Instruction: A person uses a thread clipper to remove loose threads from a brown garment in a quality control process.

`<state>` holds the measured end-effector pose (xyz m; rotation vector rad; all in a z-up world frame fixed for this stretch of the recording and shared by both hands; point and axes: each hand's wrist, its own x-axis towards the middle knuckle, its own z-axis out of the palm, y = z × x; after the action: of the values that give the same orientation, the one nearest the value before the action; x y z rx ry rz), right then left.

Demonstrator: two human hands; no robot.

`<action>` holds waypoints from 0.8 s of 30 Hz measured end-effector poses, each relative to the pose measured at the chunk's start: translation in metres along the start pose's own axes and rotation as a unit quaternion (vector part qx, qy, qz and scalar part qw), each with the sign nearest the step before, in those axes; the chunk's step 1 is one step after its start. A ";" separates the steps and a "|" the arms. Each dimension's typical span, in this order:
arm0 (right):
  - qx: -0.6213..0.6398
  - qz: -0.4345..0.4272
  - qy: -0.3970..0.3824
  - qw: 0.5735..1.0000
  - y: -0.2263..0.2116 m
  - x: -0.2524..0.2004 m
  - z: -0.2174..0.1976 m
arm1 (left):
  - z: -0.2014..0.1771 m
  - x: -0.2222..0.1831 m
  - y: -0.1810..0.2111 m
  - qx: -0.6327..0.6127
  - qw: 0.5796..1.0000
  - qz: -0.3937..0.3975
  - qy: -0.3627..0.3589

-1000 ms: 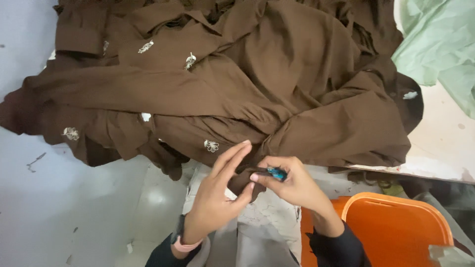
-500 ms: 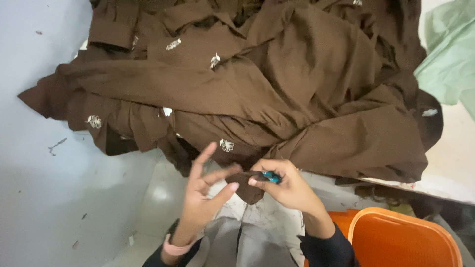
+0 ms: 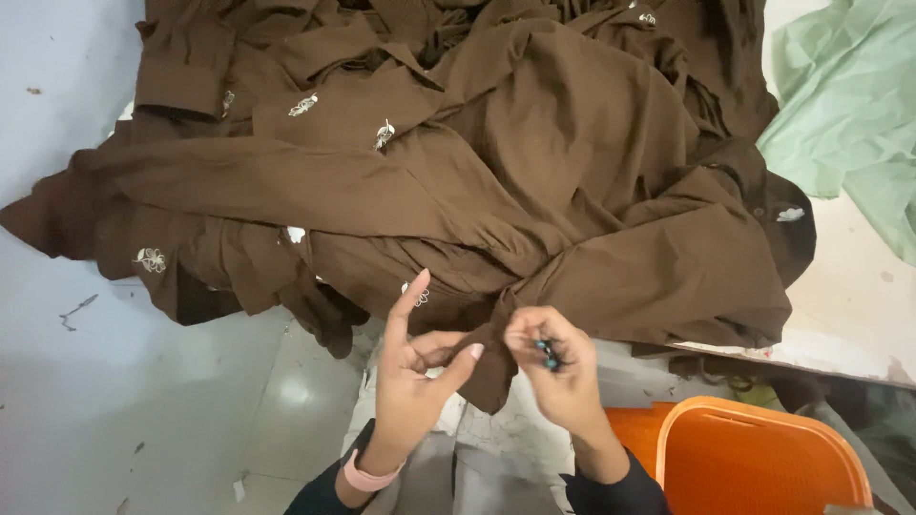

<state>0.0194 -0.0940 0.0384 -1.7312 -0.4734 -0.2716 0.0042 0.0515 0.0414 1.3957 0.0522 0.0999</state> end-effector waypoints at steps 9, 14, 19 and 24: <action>0.014 0.010 0.041 0.999 0.005 -0.003 -0.016 | -0.003 0.007 -0.005 -0.073 0.997 -0.023 0.001; -0.161 -0.085 -0.016 0.983 0.012 0.002 -0.016 | -0.002 0.010 -0.012 0.230 0.938 0.252 -0.064; -0.210 -0.191 -0.009 0.959 0.002 0.005 -0.016 | -0.020 0.011 -0.035 0.284 0.836 0.469 -0.008; -0.161 -0.139 0.065 0.975 0.016 -0.007 -0.016 | -0.029 0.012 -0.049 0.321 0.777 0.542 0.005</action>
<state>0.0217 -0.1134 0.0243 -1.9444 -0.5993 -0.6905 0.0158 0.0724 -0.0119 1.9481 -0.7992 1.1473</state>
